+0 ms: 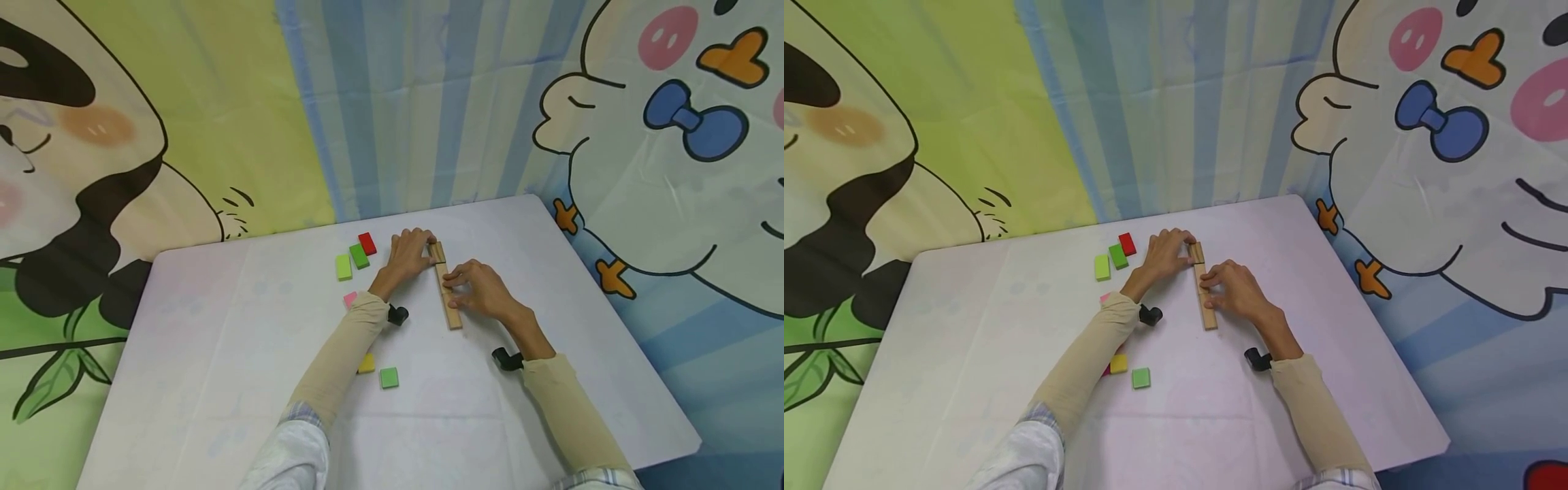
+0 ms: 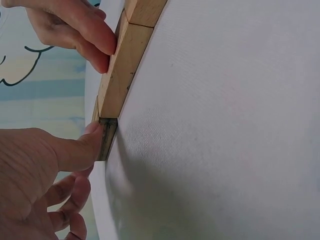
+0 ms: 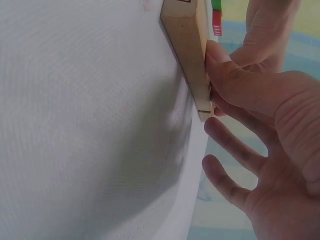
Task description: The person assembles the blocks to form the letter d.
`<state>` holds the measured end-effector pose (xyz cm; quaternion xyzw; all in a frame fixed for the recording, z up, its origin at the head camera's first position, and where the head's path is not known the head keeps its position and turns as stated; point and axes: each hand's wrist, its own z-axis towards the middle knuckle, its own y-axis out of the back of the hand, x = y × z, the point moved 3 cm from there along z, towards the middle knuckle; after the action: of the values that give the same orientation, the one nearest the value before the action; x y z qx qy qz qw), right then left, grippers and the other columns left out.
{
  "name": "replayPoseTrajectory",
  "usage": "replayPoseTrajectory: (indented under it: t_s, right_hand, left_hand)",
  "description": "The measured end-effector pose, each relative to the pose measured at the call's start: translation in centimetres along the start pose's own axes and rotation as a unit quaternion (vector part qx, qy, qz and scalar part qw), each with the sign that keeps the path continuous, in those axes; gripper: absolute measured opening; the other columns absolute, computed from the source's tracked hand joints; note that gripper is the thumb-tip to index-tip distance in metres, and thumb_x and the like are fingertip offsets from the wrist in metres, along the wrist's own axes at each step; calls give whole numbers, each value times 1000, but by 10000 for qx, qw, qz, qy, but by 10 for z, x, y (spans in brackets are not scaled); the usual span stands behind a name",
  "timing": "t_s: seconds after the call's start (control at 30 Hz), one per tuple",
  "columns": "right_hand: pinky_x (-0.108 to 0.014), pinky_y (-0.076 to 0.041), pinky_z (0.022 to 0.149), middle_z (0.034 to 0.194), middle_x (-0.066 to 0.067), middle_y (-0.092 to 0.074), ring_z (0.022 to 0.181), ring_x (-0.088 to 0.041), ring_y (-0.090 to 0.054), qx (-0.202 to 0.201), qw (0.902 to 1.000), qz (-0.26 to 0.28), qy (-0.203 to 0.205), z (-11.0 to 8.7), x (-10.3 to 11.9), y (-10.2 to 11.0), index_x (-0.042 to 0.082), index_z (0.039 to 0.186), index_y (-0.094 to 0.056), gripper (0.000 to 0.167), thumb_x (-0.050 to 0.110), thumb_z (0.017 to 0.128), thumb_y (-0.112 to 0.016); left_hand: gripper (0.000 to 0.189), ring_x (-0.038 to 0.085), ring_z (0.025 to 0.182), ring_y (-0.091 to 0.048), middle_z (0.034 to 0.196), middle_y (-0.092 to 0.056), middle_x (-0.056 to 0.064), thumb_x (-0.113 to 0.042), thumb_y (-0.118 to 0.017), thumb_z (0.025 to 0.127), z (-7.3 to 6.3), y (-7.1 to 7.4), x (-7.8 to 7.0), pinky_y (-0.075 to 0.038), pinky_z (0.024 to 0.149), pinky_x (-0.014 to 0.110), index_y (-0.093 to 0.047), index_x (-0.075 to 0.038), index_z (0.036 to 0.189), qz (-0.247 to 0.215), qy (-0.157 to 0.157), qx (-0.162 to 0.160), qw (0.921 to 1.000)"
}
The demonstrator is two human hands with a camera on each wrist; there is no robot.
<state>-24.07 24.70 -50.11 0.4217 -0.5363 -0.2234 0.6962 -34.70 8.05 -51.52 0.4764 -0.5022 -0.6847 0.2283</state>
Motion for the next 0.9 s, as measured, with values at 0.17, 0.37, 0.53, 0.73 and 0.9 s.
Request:
replayPoseTrajectory:
  t_s: [0.17, 0.37, 0.53, 0.73, 0.9]
  right_hand:
    - [-59, -51, 112, 131, -11, -79, 126, -36, -66, 11, 10000, -33, -19, 0, -1, -1, 2, 122, -82, 43, 8, 82, -95]
    - [-59, -51, 111, 130, -11, -80, 125, -36, -66, 4, 10000, -74, 56, 0, -2, -1, 2, 121, -82, 43, 9, 82, -96]
    - [-58, -52, 110, 130, -11, -80, 124, -36, -67, 0, 9999, -76, 109, 1, -4, 0, 2, 122, -82, 43, 9, 82, -96]
    - [-58, -52, 110, 130, -11, -80, 124, -36, -66, 3, 9998, -116, 153, 3, -5, -1, 2, 121, -82, 42, 9, 81, -96]
    - [-58, -51, 111, 131, -10, -80, 124, -36, -67, 27, 10000, -61, 56, 2, -4, -2, 3, 121, -82, 43, 9, 81, -96]
  left_hand:
    - [41, 28, 115, -56, 136, -69, 5, -29, -81, 100, -1, -1, -1, -41, 102, 46, -70, -18, 138, 52, 33, 9, 10000]
    - [41, 28, 114, -56, 134, -69, 5, -29, -81, 101, -1, -2, 0, -41, 102, 46, -70, -18, 138, 40, -22, -7, 10000]
    - [42, 29, 118, -55, 137, -68, 6, -28, -80, 101, 0, 0, 2, -43, 106, 47, -68, -16, 140, -159, -136, 72, 9998]
    - [42, 31, 122, -55, 138, -67, 10, -24, -80, 101, 0, 1, 5, -45, 107, 48, -67, -13, 140, -503, -283, 89, 9983]
    - [43, 31, 126, -57, 139, -68, 10, -24, -80, 101, -2, -1, 10, -46, 109, 47, -68, -13, 141, -681, -414, 93, 9968]
